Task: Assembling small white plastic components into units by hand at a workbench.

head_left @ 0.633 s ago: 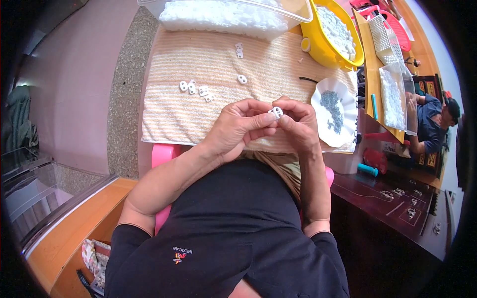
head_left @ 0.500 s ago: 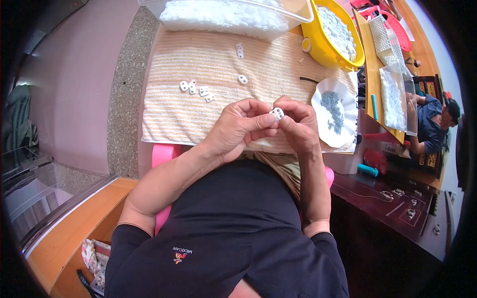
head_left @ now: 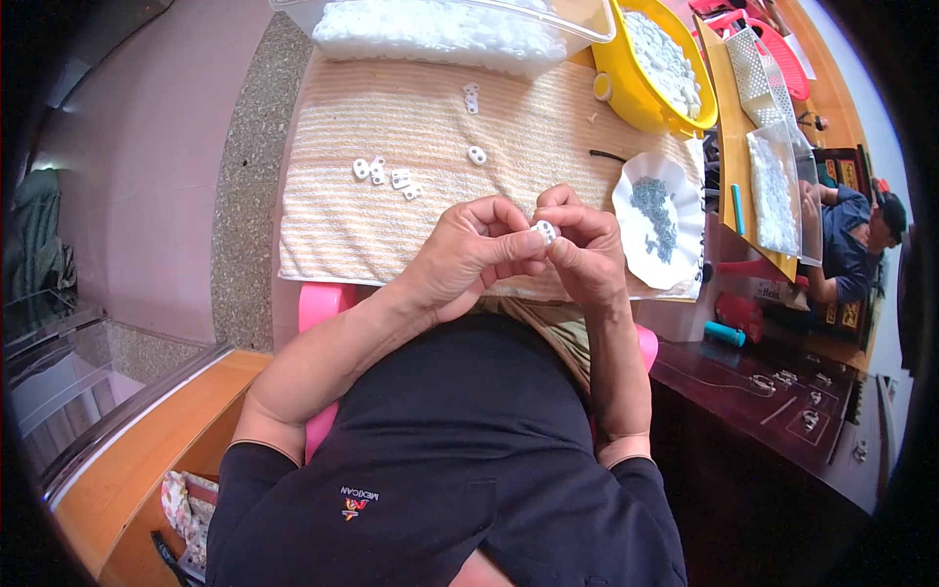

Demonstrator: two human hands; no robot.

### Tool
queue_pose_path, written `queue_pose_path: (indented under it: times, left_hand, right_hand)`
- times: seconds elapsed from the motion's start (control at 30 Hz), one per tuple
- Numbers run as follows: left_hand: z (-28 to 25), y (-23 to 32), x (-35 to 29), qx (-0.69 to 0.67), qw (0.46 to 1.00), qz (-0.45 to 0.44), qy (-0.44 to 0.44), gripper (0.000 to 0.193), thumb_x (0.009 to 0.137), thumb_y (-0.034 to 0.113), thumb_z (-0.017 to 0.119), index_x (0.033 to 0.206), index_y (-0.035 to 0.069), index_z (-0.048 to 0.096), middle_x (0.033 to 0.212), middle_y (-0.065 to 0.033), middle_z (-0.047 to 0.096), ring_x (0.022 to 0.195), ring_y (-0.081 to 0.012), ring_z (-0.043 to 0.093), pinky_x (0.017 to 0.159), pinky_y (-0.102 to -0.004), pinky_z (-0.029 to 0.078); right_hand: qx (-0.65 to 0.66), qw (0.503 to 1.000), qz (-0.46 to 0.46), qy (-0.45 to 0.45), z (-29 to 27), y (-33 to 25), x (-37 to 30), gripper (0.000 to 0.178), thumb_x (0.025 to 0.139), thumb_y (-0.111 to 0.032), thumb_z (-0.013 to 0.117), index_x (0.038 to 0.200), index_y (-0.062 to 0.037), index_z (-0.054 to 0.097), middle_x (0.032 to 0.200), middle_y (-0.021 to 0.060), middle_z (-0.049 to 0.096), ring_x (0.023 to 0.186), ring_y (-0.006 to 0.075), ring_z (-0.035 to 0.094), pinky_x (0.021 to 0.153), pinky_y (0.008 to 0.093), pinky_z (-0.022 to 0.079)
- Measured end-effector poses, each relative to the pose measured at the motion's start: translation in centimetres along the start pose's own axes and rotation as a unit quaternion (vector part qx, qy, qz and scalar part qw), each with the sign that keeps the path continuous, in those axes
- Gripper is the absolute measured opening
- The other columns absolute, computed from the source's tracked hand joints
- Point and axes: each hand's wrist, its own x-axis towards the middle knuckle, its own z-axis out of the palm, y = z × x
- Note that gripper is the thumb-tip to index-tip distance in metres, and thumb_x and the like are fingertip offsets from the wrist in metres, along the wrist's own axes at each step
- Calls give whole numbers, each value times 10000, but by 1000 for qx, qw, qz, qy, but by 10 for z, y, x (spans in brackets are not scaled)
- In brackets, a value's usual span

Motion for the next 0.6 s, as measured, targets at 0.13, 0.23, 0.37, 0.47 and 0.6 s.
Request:
queue_pose_path:
  times: [0.13, 0.23, 0.37, 0.47, 0.6]
  left_hand:
    - [1, 2, -2, 5, 1000, 6, -9, 93, 858, 60, 690, 860, 28, 602, 838, -57, 641, 754, -151, 659, 704, -258, 572]
    - [1, 2, -3, 11, 1000, 13, -17, 96, 857, 62, 692, 857, 26, 603, 834, -60, 642, 751, -156, 658, 703, -264, 573]
    - [0, -2, -1, 16, 1000, 19, -17, 100, 854, 64, 695, 852, 25, 603, 830, -60, 642, 749, -156, 654, 698, -272, 572]
    - [-3, -4, 3, 16, 1000, 13, 6, 103, 856, 71, 695, 856, 27, 601, 829, -58, 642, 748, -153, 649, 697, -272, 569]
    - [-3, -6, 4, 10, 1000, 0, 9, 107, 860, 81, 693, 869, 28, 601, 833, -63, 644, 748, -153, 646, 702, -272, 567]
  right_hand:
    - [-13, 1000, -14, 3, 2, -2, -1, 310, 767, -123, 775, 1052, -30, 698, 970, 71, 531, 919, 155, 500, 791, 254, 418]
    - [-32, 999, -7, 0, 2, -5, -1, 311, 764, -120, 777, 1051, -30, 700, 971, 71, 534, 915, 155, 501, 790, 253, 414]
    - [-39, 999, -11, -18, 1, -5, -2, 250, 802, -34, 723, 1045, 8, 683, 1011, 60, 548, 926, 127, 537, 804, 246, 453]
    - [-53, 999, 6, -5, 4, -10, -1, 224, 818, -35, 713, 1026, 20, 655, 1015, 58, 542, 926, 114, 534, 793, 239, 453]
    - [-104, 995, 9, 9, 3, -17, -4, 159, 832, -29, 703, 945, 15, 601, 1017, 51, 537, 903, 95, 536, 759, 214, 450]
